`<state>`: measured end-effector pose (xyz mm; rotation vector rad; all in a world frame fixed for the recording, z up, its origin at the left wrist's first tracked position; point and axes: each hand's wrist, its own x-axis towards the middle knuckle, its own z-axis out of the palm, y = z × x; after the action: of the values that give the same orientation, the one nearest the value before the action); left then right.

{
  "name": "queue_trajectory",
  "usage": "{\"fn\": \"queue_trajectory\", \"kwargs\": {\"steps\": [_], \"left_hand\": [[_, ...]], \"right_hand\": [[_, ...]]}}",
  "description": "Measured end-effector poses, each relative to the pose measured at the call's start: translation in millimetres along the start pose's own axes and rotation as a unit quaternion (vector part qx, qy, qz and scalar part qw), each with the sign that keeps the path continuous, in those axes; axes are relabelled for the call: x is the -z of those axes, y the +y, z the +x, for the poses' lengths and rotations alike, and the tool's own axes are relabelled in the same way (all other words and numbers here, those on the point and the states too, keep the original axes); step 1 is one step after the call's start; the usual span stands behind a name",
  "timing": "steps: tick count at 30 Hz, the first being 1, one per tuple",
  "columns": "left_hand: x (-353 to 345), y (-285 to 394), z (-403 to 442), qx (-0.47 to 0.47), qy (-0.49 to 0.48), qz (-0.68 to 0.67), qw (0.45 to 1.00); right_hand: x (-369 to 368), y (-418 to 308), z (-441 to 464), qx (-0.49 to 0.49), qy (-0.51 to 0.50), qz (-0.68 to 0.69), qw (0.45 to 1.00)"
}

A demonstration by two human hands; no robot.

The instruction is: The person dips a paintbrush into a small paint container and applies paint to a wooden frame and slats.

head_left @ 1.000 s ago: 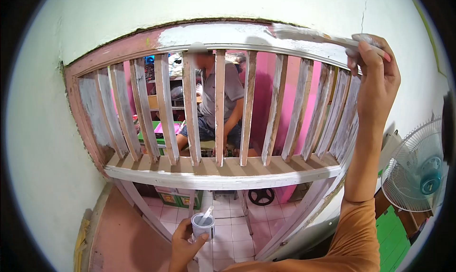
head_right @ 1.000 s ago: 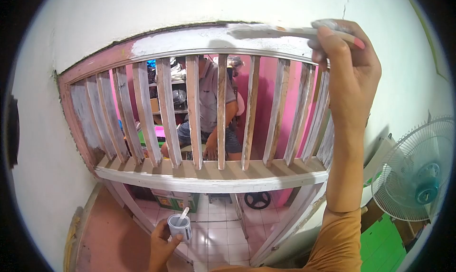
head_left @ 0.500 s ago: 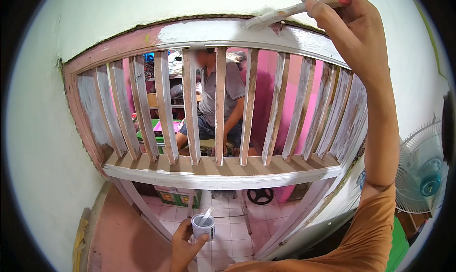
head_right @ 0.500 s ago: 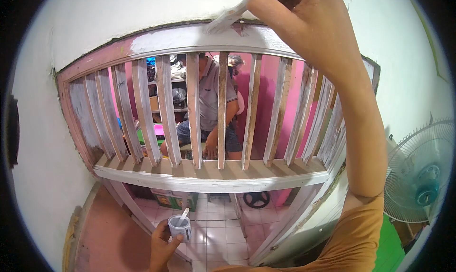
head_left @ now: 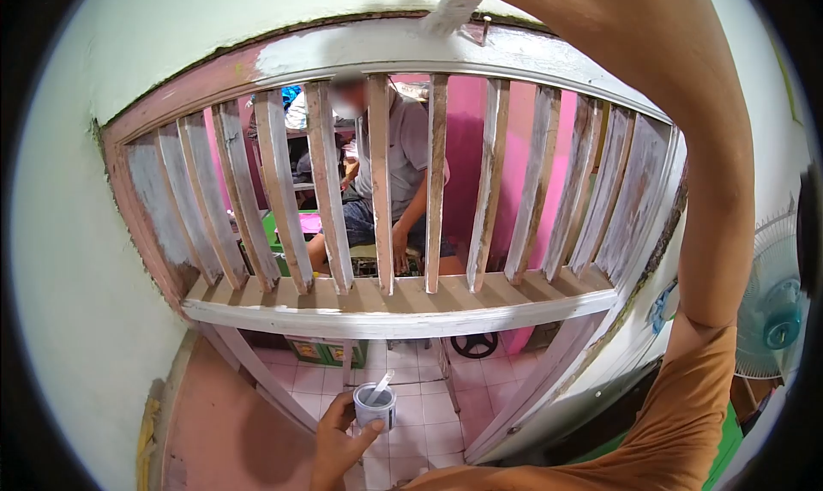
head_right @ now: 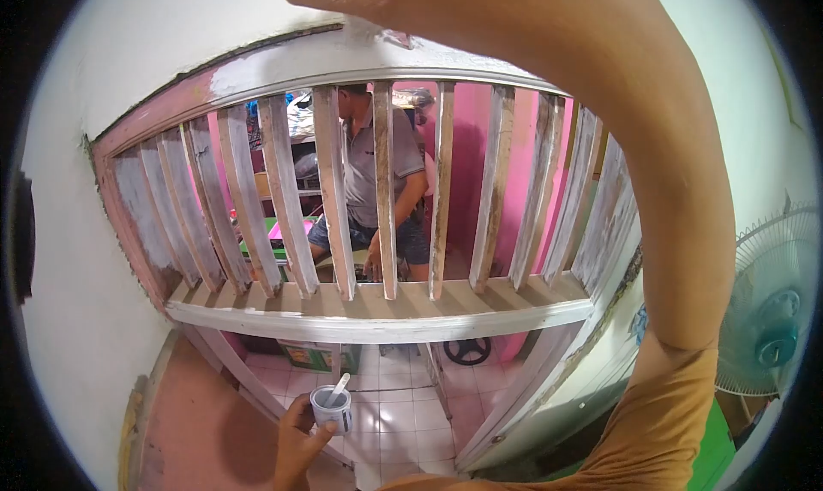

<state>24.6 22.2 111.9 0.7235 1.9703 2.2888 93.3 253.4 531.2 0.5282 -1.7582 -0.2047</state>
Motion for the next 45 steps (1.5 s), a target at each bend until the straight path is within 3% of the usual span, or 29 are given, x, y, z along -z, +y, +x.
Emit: {"fn": "queue_trajectory", "kwargs": {"steps": [2,4,6,8,10,12,22,25,26,28,29,38,42,45], "left_hand": [[-0.9,-1.8,-0.5,0.001,0.004,-0.004,1.000],[0.9,-7.9,-2.1,-0.004,0.005,-0.006,1.000],[3.7,-11.0,-2.5,-0.009,0.011,-0.009,1.000],[6.1,-10.6,-3.2,-0.002,0.001,-0.014,1.000],[4.6,-8.5,-2.3,-0.007,0.000,-0.018,1.000],[3.4,-6.0,-1.4,-0.011,-0.003,-0.020,1.000],[4.9,-6.7,-1.6,0.005,-0.022,-0.008,1.000],[7.4,-6.5,-2.8,0.004,-0.012,-0.001,1.000],[7.6,-7.0,-2.9,0.001,-0.006,0.001,1.000],[8.0,-6.6,-2.8,0.003,-0.007,0.003,1.000],[8.5,-6.2,-2.8,0.006,-0.009,0.005,1.000],[8.3,-7.8,-2.6,0.018,-0.018,0.013,1.000],[8.3,-8.4,-1.9,0.019,-0.018,0.019,0.999],[7.5,-10.9,-1.0,0.007,-0.019,0.013,1.000]], "right_hand": [[16.5,12.4,-4.4,-0.008,-0.045,0.067,0.997],[6.7,28.8,-31.1,0.062,0.040,-0.124,0.990],[1.6,27.2,-48.0,-0.017,0.065,-0.003,0.998],[-15.8,40.4,-65.8,0.049,0.123,0.067,0.989],[-24.0,42.3,-77.7,0.095,0.107,0.049,0.988],[-40.5,49.3,-82.2,0.134,0.161,0.021,0.978],[-63.5,42.9,-125.6,0.080,0.183,-0.051,0.979],[-63.9,52.6,-133.4,0.067,0.264,-0.018,0.962],[-63.0,52.0,-133.0,0.067,0.266,-0.018,0.962],[-59.3,48.7,-133.1,-0.075,0.264,0.080,0.958],[-61.3,57.6,-126.6,-0.011,0.278,0.058,0.959],[-56.3,58.9,-111.7,0.048,0.244,0.038,0.968],[-49.3,54.7,-108.6,0.003,0.205,0.019,0.979],[-44.0,56.7,-98.3,-0.017,0.213,0.085,0.973]]}}
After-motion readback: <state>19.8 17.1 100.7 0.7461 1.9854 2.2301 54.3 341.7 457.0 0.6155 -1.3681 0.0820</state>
